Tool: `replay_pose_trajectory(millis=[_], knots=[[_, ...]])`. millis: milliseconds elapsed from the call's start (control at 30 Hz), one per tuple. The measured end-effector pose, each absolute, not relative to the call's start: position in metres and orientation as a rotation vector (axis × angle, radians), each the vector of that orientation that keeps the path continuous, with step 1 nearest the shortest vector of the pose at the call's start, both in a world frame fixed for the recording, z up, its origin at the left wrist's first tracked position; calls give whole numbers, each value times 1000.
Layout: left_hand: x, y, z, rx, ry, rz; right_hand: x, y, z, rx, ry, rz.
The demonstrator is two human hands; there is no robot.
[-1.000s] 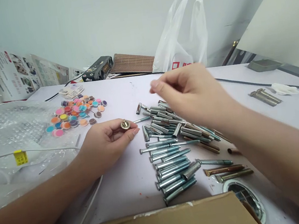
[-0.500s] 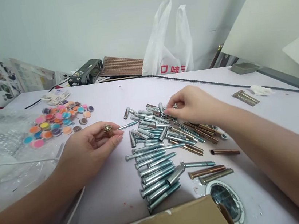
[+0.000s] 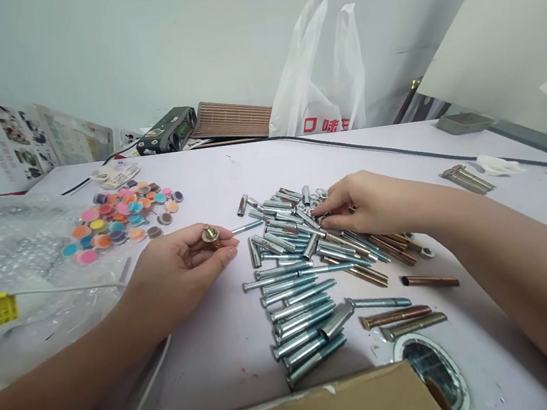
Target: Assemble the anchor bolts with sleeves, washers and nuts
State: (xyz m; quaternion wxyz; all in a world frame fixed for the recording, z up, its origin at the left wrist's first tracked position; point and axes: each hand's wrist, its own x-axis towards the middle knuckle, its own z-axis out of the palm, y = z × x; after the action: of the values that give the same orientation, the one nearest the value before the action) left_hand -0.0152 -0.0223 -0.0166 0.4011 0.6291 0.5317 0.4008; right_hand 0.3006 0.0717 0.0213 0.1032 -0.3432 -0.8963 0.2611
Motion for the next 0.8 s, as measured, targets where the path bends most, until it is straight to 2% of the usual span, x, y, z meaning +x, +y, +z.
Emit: replay_pose_trajectory(millis=[167,600,800], knots=[[-15,-23,-15,1602,1330,1015,298,71,24,-892,-2831,615],[-17,-24,-17,1682,1312,1008,302,74,17,-1219,-2674,807],[-17,-23,-16,1639,1315,971,298,66,62,-1177,-2603,739]])
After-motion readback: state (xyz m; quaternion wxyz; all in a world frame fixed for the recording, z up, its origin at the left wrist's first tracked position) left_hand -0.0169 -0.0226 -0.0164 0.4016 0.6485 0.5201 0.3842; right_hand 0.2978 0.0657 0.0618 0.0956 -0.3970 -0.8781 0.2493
